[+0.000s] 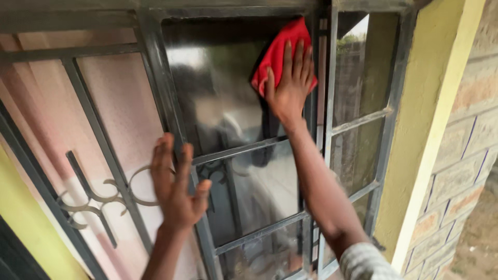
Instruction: The person sprays a cleaning solution onto a window frame and then wipes the glass and frame with a red cloth by hand.
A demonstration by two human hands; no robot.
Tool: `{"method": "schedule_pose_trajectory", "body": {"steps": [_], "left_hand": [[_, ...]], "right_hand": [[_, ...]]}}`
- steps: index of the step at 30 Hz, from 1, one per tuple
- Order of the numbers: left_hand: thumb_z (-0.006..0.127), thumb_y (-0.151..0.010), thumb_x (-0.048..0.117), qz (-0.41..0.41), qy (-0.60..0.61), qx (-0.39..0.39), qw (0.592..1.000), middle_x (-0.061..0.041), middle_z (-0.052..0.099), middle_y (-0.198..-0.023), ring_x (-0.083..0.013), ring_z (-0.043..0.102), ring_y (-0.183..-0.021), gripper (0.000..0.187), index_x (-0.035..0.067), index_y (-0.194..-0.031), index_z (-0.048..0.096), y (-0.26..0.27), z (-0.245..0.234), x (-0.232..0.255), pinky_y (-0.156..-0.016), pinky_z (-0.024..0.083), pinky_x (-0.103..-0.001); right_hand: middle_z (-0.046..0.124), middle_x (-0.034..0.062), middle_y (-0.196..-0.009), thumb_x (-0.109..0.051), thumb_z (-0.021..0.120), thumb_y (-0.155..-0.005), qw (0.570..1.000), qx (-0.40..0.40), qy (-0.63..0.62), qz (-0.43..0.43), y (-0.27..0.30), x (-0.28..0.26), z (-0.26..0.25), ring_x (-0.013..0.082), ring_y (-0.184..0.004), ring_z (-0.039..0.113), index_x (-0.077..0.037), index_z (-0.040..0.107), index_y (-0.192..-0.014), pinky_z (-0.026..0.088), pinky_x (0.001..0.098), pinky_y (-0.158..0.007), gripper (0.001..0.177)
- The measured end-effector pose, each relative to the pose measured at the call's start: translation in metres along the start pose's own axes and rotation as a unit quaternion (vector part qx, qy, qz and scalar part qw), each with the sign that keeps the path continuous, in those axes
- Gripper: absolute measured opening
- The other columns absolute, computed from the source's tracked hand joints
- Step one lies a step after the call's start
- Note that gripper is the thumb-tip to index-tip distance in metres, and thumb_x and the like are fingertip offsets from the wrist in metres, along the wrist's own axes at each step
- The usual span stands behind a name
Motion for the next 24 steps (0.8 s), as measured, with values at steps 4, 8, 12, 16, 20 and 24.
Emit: {"method": "schedule_pose_trajectory", "body": {"steps": [4,8,12,16,20,24], "left_hand": [[0.048,-0.109,0.046,-0.023,-0.016,-0.037,0.999,-0.021,0.039,-0.160,-0.0403,0.038,-0.151,0.059,0.004,-0.151,0.049,0.030,-0.024,0.000,-0.125,0.035,-0.056],[0.051,-0.107,0.037,-0.059,-0.014,-0.072,0.996,-0.021,0.042,-0.157,-0.0386,0.040,-0.148,0.055,0.001,-0.148,0.051,0.057,-0.028,0.003,-0.121,0.038,-0.054],[0.057,-0.104,0.034,-0.086,0.009,-0.082,0.993,-0.020,0.045,-0.154,-0.0369,0.042,-0.145,0.055,0.000,-0.146,0.052,0.079,-0.024,0.014,-0.115,0.039,-0.051],[0.059,-0.104,0.033,-0.088,0.032,-0.100,0.991,-0.018,0.045,-0.153,-0.0354,0.043,-0.144,0.053,0.001,-0.146,0.052,0.099,-0.027,0.027,-0.117,0.042,-0.049],[0.059,-0.103,0.033,-0.111,0.034,-0.115,0.987,-0.019,0.048,-0.151,-0.0358,0.046,-0.143,0.052,0.001,-0.144,0.054,0.116,-0.031,0.026,-0.116,0.042,-0.050],[0.059,-0.102,0.034,-0.156,0.037,-0.136,0.978,-0.019,0.050,-0.148,-0.0366,0.046,-0.142,0.051,0.002,-0.142,0.055,0.138,-0.031,0.022,-0.117,0.044,-0.049]], "right_hand": [[0.029,0.0287,-0.168,-0.036,0.056,-0.107,0.999,-0.020,-0.016,0.025,0.083,0.005,-0.021,0.0483,-0.158,0.021,0.005,0.030,-0.161,0.022,0.0584,-0.128,0.073],[0.035,0.0349,-0.158,-0.029,0.060,-0.102,0.989,-0.052,-0.034,0.134,0.203,0.009,-0.040,0.0511,-0.150,0.031,0.011,0.035,-0.153,0.027,0.0565,-0.124,0.070],[0.032,0.0393,-0.157,-0.029,0.061,-0.098,0.968,-0.119,-0.021,0.219,0.307,0.010,-0.051,0.0543,-0.149,0.028,0.014,0.034,-0.151,0.023,0.0587,-0.121,0.073],[0.031,0.0371,-0.158,-0.028,0.061,-0.097,0.966,-0.169,-0.004,0.197,0.341,0.012,-0.077,0.0518,-0.151,0.025,0.010,0.035,-0.152,0.021,0.0580,-0.122,0.072],[0.028,0.0328,-0.166,-0.019,0.056,-0.099,0.981,-0.144,-0.036,0.126,0.262,0.028,-0.054,0.0502,-0.157,0.018,0.008,0.032,-0.158,0.016,0.0555,-0.128,0.069],[0.029,0.0286,-0.166,-0.019,0.055,-0.100,0.985,-0.141,-0.028,0.092,0.249,0.037,-0.046,0.0491,-0.159,0.020,0.008,0.031,-0.158,0.016,0.0550,-0.131,0.068]]}}
Point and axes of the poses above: each hand's wrist, its own y-axis away from the middle knuckle, its own z-axis out of the palm, x = y × z, the point moved 6 cm from there along -y, towards the middle knuckle
